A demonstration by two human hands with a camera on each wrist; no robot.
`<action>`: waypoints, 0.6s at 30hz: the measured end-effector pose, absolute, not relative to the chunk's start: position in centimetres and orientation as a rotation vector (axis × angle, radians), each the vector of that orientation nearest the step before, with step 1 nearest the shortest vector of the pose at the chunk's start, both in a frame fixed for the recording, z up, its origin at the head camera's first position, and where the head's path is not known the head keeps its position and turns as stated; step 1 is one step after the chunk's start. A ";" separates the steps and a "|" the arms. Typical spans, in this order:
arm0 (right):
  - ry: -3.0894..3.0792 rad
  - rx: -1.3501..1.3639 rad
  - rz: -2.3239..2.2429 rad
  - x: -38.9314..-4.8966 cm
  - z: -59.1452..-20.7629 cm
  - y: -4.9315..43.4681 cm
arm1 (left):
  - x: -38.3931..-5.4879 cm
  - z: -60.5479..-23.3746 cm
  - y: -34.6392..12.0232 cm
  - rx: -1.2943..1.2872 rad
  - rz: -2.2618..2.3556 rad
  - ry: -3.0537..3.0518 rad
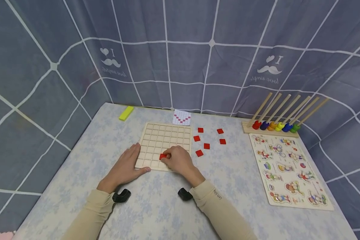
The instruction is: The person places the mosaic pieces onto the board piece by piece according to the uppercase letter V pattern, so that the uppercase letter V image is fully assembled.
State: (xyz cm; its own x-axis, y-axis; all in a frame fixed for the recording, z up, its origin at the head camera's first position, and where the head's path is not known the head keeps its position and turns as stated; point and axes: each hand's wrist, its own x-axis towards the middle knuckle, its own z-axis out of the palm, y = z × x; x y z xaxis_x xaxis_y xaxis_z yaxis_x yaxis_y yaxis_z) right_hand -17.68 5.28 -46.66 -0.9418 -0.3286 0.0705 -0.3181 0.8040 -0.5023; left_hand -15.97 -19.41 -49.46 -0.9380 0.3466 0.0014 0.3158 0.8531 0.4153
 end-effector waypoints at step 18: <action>3.045 -0.536 -0.735 -17.2 -46.1 4.8 | -15.8 -49.5 -19.4 0.516 0.650 2.951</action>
